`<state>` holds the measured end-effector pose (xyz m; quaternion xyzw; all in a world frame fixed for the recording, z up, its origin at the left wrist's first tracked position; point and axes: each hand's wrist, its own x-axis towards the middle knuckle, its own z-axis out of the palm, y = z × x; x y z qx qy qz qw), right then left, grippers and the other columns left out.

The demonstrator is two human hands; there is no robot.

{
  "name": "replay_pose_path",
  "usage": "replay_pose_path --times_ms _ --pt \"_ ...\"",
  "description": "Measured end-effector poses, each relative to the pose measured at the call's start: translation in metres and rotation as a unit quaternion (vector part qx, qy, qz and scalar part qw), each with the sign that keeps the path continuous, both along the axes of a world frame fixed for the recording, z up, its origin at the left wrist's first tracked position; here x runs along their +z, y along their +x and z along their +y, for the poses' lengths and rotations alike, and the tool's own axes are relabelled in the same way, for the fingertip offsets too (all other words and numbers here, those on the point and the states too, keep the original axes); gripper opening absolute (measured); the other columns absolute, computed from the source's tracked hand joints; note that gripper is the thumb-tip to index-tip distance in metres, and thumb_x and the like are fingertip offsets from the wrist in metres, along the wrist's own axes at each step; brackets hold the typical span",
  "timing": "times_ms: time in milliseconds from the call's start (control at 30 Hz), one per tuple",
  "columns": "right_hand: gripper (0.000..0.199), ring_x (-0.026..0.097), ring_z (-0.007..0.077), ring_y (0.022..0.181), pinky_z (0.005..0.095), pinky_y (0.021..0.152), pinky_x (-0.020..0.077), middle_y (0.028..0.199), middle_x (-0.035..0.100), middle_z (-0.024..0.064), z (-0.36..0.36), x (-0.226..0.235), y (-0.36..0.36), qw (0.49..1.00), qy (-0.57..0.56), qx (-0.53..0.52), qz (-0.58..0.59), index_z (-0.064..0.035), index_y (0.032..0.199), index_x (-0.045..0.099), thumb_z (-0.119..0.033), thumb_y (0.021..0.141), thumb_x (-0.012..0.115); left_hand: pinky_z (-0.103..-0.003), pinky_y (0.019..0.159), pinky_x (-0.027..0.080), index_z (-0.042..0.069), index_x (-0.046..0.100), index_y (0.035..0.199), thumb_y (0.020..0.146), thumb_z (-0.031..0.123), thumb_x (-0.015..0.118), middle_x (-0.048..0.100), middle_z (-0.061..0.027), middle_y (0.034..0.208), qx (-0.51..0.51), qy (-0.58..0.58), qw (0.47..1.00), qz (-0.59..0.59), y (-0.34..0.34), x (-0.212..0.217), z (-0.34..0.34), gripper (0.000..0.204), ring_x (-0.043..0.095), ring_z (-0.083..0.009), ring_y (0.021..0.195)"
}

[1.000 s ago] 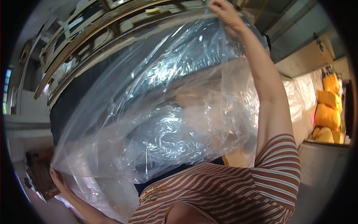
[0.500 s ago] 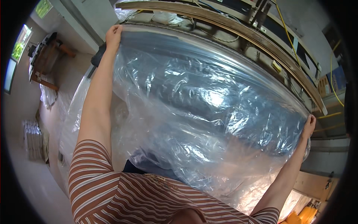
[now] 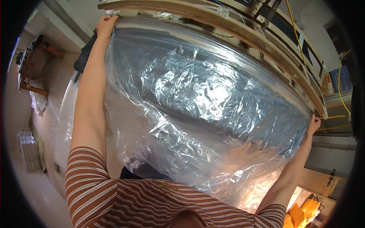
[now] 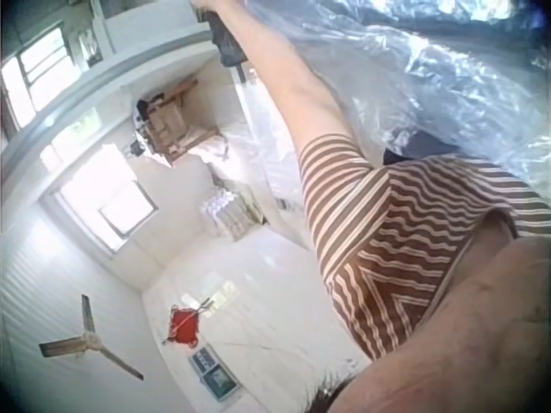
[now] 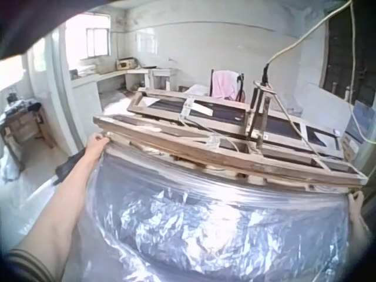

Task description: The person wraps a large, dark-colored piece of furniture with a clear plastic sheet. They repeatedly pull, smooth, and fold the plastic over the object's surface to ensure it is fully covered. The task involves continuous hand manipulation of the plastic material to conform it to the furniture's shape.

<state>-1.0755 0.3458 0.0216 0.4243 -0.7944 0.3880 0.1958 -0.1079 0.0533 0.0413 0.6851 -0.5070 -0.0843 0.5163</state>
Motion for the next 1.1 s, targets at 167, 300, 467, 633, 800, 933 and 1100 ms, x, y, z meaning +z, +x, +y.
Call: replay_pose_path --times_ms 167,300,467,633,800,933,1100 --pt "0.042 0.056 0.0241 0.08 0.0343 0.077 0.044 0.084 0.061 0.0161 0.018 0.007 -0.029 0.999 -0.004 -0.023 -0.034 0.0104 0.085 0.059 -0.032 0.083 0.063 -0.027 0.068 0.048 -0.001 0.059 0.093 0.087 0.022 0.055 0.06 -0.0054 0.081 -0.073 -0.023 0.961 0.267 0.018 -0.008 -0.008 0.023 0.056 -0.0132 0.074" --pt "0.045 0.057 0.0252 0.085 0.0351 0.08 0.0435 0.092 0.064 0.0183 -0.001 0.0 0.033 0.978 -0.066 0.068 -0.187 0.0106 0.095 0.062 -0.033 0.091 0.05 -0.033 0.073 0.049 -0.002 0.061 0.09 0.092 0.028 0.044 0.063 -0.0107 0.087 -0.008 -0.057 0.966 0.253 0.05 -0.005 0.009 0.034 0.06 -0.0204 0.084" --pt "0.055 0.058 0.0239 0.095 0.0366 0.085 0.0434 0.106 0.064 0.0147 0.011 0.019 0.036 0.985 -0.002 0.081 -0.154 0.0067 0.111 0.061 -0.041 0.096 0.037 -0.042 0.098 0.035 0.01 0.068 0.105 0.093 0.053 0.023 0.06 -0.012 0.123 0.046 0.092 0.995 0.02 0.042 0.007 0.007 0.064 0.055 -0.0354 0.107" --pt "0.058 0.041 0.0242 0.128 0.0366 0.109 0.0273 0.138 0.045 0.0139 0.029 0.066 0.111 0.831 -0.131 0.155 -0.518 -0.0012 0.128 0.051 -0.048 0.096 0.037 -0.031 0.095 0.038 0.004 0.062 0.118 0.086 0.032 0.063 0.063 -0.0062 0.116 -0.192 0.136 0.969 0.074 0.049 0.007 0.023 0.042 0.053 -0.0174 0.112" --pt "0.03 0.049 0.007 0.086 0.0218 0.076 0.0377 0.096 0.06 -0.0026 0.139 0.079 0.19 0.95 -0.01 0.143 -0.278 -0.0086 0.1 0.064 -0.034 0.094 0.048 -0.037 0.089 0.047 -0.003 0.058 0.121 0.086 0.044 0.058 0.061 -0.0159 0.115 -0.041 0.233 0.95 0.203 0.129 0.041 0.048 0.058 0.059 -0.0281 0.099" --pt "0.021 0.043 0.0062 0.074 0.021 0.07 0.0358 0.079 0.051 -0.0042 0.256 0.047 0.249 0.929 -0.025 0.132 -0.345 -0.0066 0.086 0.057 -0.025 0.094 0.051 -0.042 0.09 0.047 -0.005 0.056 0.12 0.078 0.045 0.067 0.062 -0.016 0.114 0.224 0.236 0.938 0.117 0.2 0.043 0.06 0.067 0.059 -0.0302 0.102" --pt "0.016 0.043 0.008 0.071 0.0227 0.065 0.0373 0.073 0.047 -0.0016 0.316 0.008 0.346 0.909 0.142 0.137 -0.367 -0.0042 0.08 0.053 -0.016 0.087 0.06 -0.045 0.09 0.045 0.002 0.055 0.125 0.074 0.048 0.067 0.061 -0.0159 0.119 0.262 0.319 0.835 -0.364 0.257 0.075 0.036 0.069 0.059 -0.0341 0.106"
